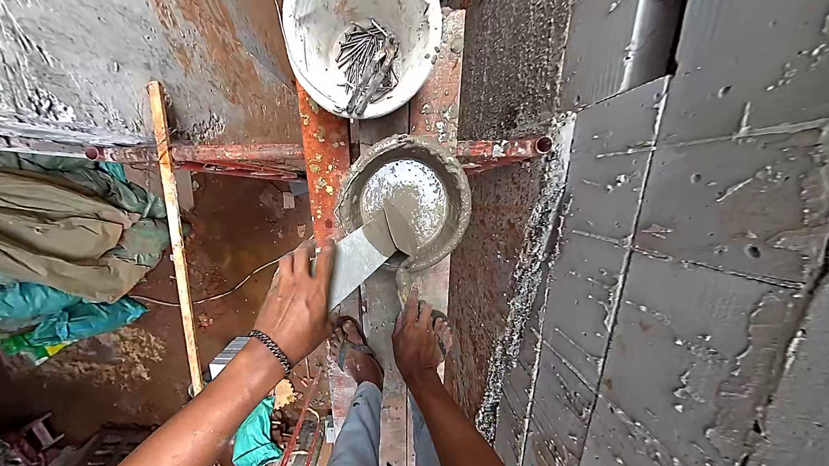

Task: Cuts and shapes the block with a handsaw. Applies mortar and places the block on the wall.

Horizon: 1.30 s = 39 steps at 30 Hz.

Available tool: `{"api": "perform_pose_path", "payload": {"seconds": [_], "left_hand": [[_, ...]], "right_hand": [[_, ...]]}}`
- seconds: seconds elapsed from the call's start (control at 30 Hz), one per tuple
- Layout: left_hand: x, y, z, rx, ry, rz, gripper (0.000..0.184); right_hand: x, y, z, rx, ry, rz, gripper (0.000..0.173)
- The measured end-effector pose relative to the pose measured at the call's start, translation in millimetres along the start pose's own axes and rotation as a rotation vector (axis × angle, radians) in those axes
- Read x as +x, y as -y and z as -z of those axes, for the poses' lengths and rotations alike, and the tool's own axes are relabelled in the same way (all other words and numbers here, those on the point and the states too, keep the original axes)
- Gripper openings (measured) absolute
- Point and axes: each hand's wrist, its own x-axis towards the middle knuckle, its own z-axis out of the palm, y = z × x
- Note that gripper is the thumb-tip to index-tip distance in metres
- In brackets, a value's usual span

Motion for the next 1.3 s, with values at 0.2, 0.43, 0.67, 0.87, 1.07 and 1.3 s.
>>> {"api": "perform_pose_path", "payload": {"seconds": [0.2, 0.43, 0.67, 0.87, 1.07, 1.3], "left_hand": [[-23.3, 49.7, -69.1, -0.282, -0.496, -0.194, 0.100], [-21.9, 33.0, -76.4, -0.568, -0.763, -0.120, 0.104], [-31.5, 9.2, -40.5, -0.613, -0.782, -0.240, 0.104], [-29.6, 3.1, -24.7, -0.603, -0.766, -0.213, 0.104], [-9.4, -35.5, -15.1, -0.550, -0.793, -0.132, 0.102], [-3.9, -48.3, -4.9, -0.524, -0.830, -0.071, 0.098]], "right_hand": [[-1.3, 5.3, 4.4, 0.105, 0.021, -0.011, 0.051], [71.4, -6.6, 79.4, 0.377, 0.197, -0.284, 0.048], [164.6, -70.3, 71.5, 0.914, 0.579, -0.465, 0.029], [83.1, -106.5, 95.7, 1.294, 0.524, -0.388, 0.045], [-8.5, -46.1, 114.4, 0.815, 0.094, -0.070, 0.054], [-41.5, -36.2, 88.4, 0.390, -0.437, 0.322, 0.036]]}}
